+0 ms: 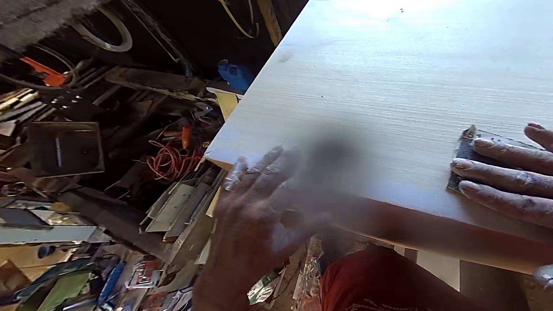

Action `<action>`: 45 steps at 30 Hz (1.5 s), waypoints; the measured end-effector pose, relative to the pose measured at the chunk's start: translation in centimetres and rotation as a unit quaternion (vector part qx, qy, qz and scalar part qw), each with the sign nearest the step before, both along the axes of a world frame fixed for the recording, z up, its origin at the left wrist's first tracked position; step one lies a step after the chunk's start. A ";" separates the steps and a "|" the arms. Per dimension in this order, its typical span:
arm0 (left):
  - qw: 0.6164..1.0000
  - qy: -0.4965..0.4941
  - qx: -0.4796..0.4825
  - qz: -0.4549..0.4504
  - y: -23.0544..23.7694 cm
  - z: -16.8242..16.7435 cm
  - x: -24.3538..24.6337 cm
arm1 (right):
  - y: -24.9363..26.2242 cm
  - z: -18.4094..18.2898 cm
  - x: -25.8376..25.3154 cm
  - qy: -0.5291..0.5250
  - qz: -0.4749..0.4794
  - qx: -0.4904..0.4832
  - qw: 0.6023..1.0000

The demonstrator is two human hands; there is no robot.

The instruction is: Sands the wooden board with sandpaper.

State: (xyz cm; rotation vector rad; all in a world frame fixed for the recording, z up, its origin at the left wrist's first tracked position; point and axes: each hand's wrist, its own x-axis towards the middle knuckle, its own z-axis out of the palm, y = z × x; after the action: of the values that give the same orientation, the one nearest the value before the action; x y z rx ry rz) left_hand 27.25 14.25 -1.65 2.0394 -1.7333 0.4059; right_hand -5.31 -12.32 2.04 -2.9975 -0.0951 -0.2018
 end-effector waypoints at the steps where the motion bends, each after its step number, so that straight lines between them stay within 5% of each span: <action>1: 1.000 0.006 -0.007 0.010 -0.1 -0.1 0.5 | 0.4 0.1 1.0 0.003 0.011 -0.006 1.000; 8: 0.967 0.112 -0.137 0.181 -3.0 -1.4 3.9 | 2.2 0.4 8.1 -0.023 0.094 0.014 0.995; 12: 0.962 0.134 -0.170 0.166 -3.4 -1.9 4.1 | 2.0 1.2 3.7 0.024 0.035 -0.002 0.999; 18: 0.966 0.119 -0.165 0.162 -3.1 -2.0 4.5 | 3.4 0.9 9.3 0.002 0.051 -0.019 0.999; 23: 0.966 0.120 -0.168 0.158 -3.2 -1.9 4.5 | 2.2 1.5 4.4 0.030 0.024 -0.042 0.998; 30: 0.967 0.121 -0.159 0.159 -3.0 -2.1 4.7 | 3.7 1.7 9.6 0.007 0.082 -0.050 0.995; 35: 0.965 0.120 -0.166 0.162 -3.3 -2.0 4.5 | 3.0 2.0 4.6 0.026 0.034 -0.089 0.995; 41: 0.968 0.119 -0.152 0.160 -3.0 -1.9 4.6 | 4.3 1.7 9.7 -0.011 0.067 -0.099 0.993; 45: 0.967 0.123 -0.150 0.163 -3.1 -1.7 4.2 | 3.2 1.8 5.5 0.005 0.030 -0.114 0.993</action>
State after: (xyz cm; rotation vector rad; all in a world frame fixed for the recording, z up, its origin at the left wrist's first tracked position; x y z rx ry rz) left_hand 31.47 11.10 -3.32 2.0494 -1.1189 0.4621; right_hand 0.19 -9.07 3.86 -3.2170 -0.2212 -0.1820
